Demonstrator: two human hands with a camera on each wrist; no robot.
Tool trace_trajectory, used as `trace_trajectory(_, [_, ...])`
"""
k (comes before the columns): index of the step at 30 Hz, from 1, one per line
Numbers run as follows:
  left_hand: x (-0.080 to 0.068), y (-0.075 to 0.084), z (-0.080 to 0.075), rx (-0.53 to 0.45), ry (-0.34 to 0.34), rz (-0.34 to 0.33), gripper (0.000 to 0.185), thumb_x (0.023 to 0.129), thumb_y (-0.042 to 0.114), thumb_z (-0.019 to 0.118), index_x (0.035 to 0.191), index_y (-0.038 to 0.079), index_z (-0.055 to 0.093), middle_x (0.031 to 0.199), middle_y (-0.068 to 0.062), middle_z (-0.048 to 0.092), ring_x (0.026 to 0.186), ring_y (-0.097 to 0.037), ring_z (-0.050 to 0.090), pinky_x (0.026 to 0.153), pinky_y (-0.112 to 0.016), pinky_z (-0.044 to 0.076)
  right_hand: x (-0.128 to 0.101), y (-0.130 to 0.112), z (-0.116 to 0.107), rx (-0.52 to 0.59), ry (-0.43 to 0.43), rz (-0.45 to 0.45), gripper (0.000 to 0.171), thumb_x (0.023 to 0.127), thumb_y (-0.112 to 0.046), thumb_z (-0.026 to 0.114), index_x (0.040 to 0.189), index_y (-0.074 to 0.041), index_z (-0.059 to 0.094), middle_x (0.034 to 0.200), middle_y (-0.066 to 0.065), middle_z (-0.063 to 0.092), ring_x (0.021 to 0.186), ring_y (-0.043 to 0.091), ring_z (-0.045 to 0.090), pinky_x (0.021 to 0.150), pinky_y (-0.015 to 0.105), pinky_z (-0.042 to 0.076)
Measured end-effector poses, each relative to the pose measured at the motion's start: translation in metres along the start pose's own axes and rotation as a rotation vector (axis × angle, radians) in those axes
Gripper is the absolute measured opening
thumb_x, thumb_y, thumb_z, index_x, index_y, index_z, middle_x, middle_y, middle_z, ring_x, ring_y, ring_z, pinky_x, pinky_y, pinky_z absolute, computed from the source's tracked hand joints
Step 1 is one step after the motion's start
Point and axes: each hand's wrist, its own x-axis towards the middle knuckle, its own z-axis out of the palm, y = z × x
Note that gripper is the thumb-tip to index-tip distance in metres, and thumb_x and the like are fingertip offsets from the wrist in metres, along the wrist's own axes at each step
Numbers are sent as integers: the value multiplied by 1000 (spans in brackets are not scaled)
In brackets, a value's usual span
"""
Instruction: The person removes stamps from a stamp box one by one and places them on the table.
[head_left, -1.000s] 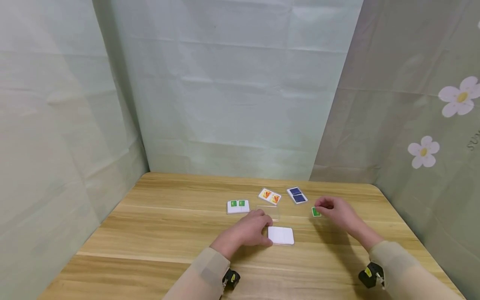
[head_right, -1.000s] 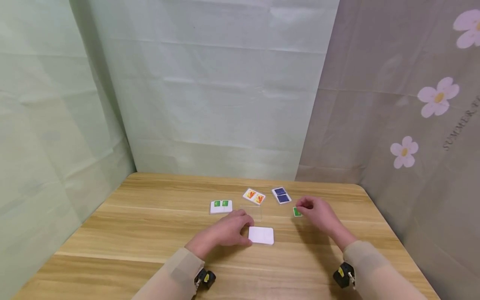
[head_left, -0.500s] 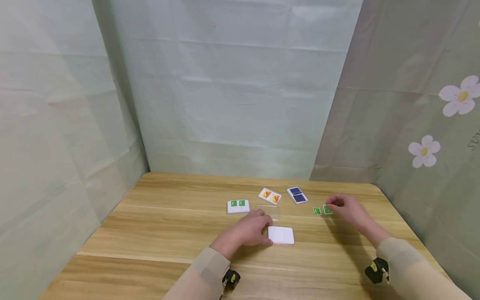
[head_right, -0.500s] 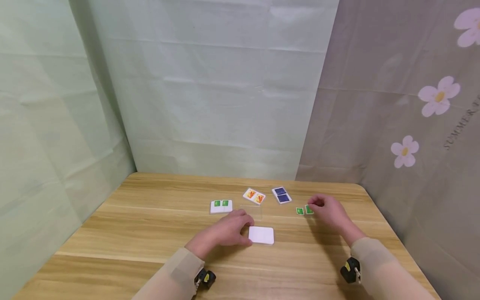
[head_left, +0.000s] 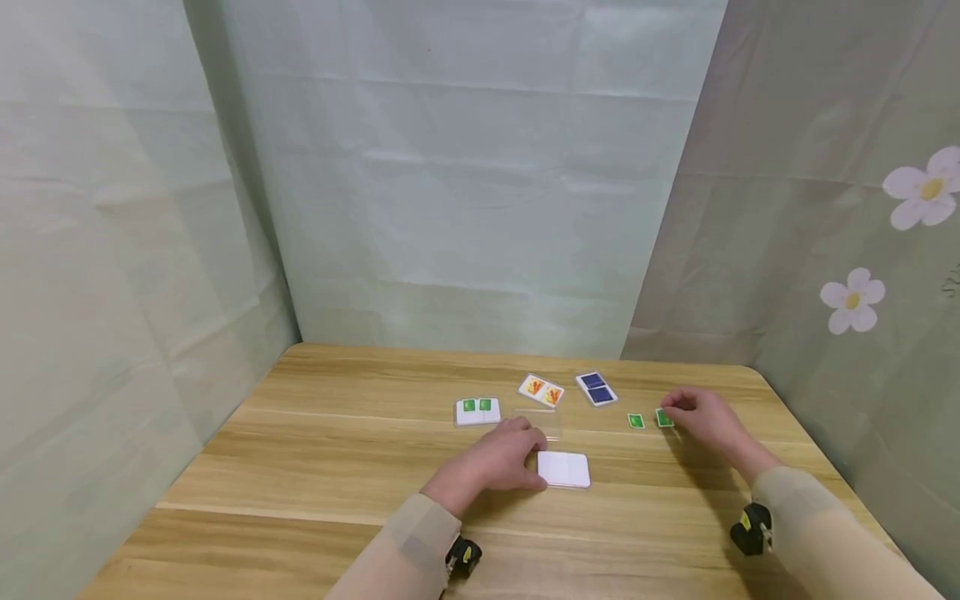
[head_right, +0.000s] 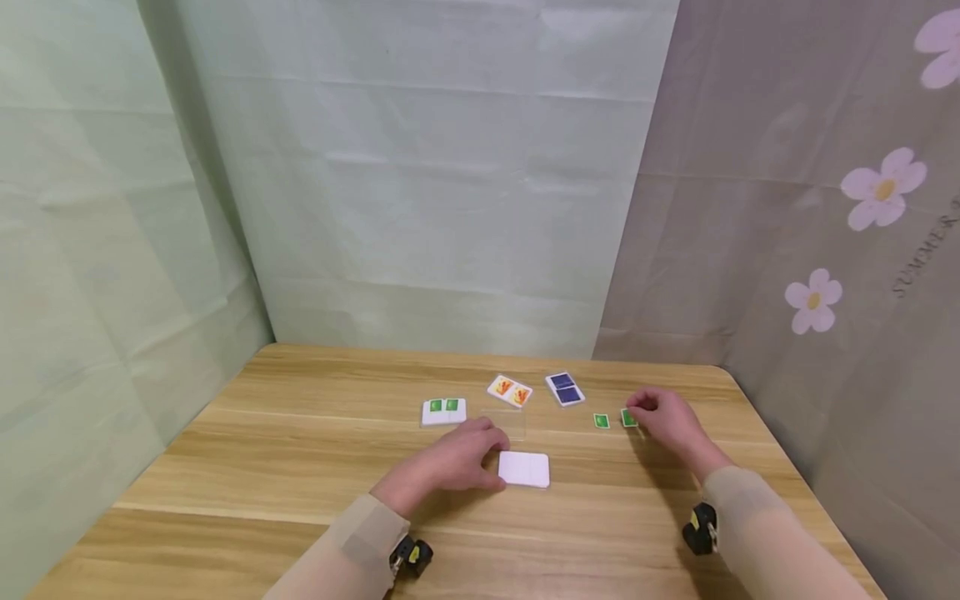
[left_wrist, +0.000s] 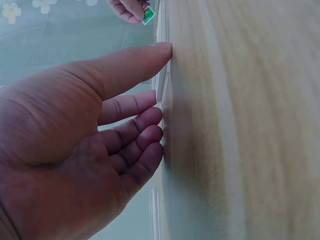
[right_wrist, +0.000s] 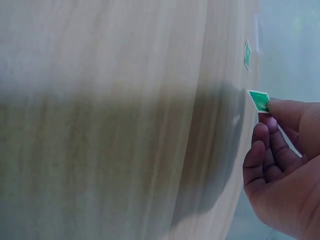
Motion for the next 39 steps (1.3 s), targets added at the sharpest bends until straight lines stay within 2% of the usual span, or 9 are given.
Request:
trace_trajectory(16, [-2,3,-1,-3,-18,-27,52,90,35,95,133,16,75,121,4,62,107,-13,51,95,-28,51,8,14,6,-4,-25,15,12,104,-8,75,108,3,74,105,16,75,94,27,62,80,37,51])
trace_trajectory(30, [-5,3,-3,-9,-22,-9,51,89,33,96,132,15,75,121,3,63,107,-12,52,98,-28,51,9,9,10,-38,-59,28,8,105,-6,72,109,1,74,109,18,75,101,34,65,96,59,55])
trace_trajectory(39, [-5,7,-2,-1,-14,3,51,89,34,95,132,14,75,123,3,64,109,-12,54,100,-28,51,6,13,9,-55,-52,18,6,105,-5,72,106,0,75,107,17,75,101,35,66,96,60,53])
